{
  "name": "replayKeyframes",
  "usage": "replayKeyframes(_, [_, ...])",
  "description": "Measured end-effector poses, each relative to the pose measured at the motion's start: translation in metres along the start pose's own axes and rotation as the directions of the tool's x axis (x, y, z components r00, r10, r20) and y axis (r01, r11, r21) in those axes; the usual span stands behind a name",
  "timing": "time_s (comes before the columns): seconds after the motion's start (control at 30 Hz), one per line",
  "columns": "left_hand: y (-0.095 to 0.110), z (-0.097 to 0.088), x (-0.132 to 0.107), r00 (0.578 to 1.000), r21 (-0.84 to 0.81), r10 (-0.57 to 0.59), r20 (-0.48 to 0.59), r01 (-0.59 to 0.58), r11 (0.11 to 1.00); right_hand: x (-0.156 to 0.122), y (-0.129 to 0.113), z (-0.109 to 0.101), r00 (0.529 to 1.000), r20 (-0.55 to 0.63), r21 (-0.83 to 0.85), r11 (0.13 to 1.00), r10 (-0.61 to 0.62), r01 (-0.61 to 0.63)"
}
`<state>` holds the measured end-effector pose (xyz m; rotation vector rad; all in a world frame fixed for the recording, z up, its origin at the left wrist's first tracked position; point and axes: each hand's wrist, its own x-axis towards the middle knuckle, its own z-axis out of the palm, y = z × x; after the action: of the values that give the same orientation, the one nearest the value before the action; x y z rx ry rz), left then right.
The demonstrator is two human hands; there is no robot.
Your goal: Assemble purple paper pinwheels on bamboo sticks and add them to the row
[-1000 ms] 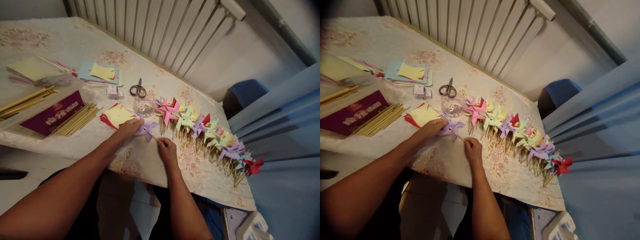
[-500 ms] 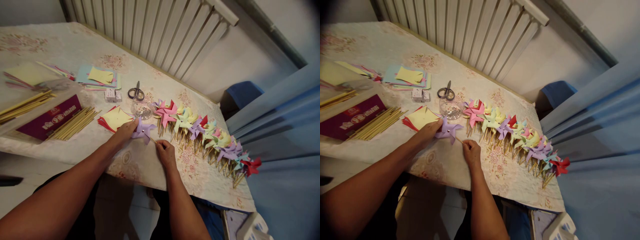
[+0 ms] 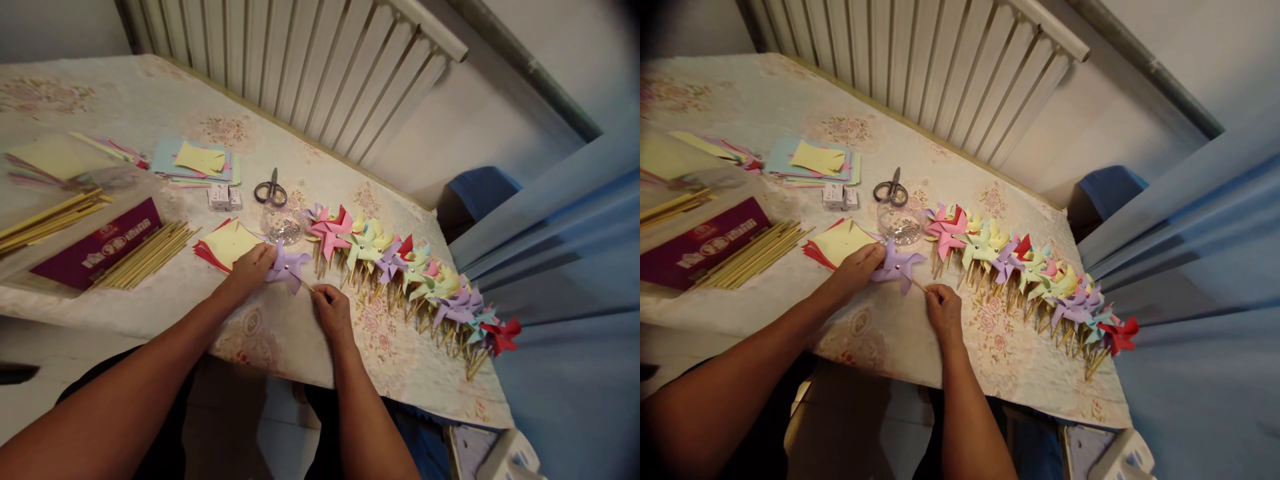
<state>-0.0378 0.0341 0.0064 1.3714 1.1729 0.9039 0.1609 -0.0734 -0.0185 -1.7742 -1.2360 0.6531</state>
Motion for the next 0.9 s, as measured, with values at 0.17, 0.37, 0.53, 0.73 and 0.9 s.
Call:
replayKeyframes(0.17, [0.0019,0.0027,-0.0008,0.997,-0.021,0.062,-0.039,-0.063,0.998,0.0001,-0.0021,-0.0013,1.000,0.003,0.019,1.000,0.021,-0.021])
replayKeyframes(0.37, [0.0009,0.0010,0.0013,0.970,0.056,0.241,-0.035,-0.239,0.969,0.0003,-0.0004,-0.0014,1.000,-0.006,0.044,0.999,0.018,-0.018])
replayKeyframes(0.53, [-0.0053,-0.0036,0.0063,0.917,0.312,0.400,-0.008,-0.377,0.872,0.0002,-0.0012,-0.0027,1.000,-0.011,0.046,0.999,0.015,-0.015])
replayKeyframes(0.73, [-0.0054,-0.0035,0.0067,0.905,0.421,0.426,0.006,-0.389,0.820,0.0007,-0.0014,-0.0045,0.999,-0.038,0.036,0.999,0.021,-0.020])
replayKeyframes(0.9, [-0.0061,-0.0030,0.0063,0.897,0.444,0.442,0.023,-0.406,0.799,0.0015,-0.0001,-0.0043,0.996,-0.085,0.044,0.999,0.015,-0.011])
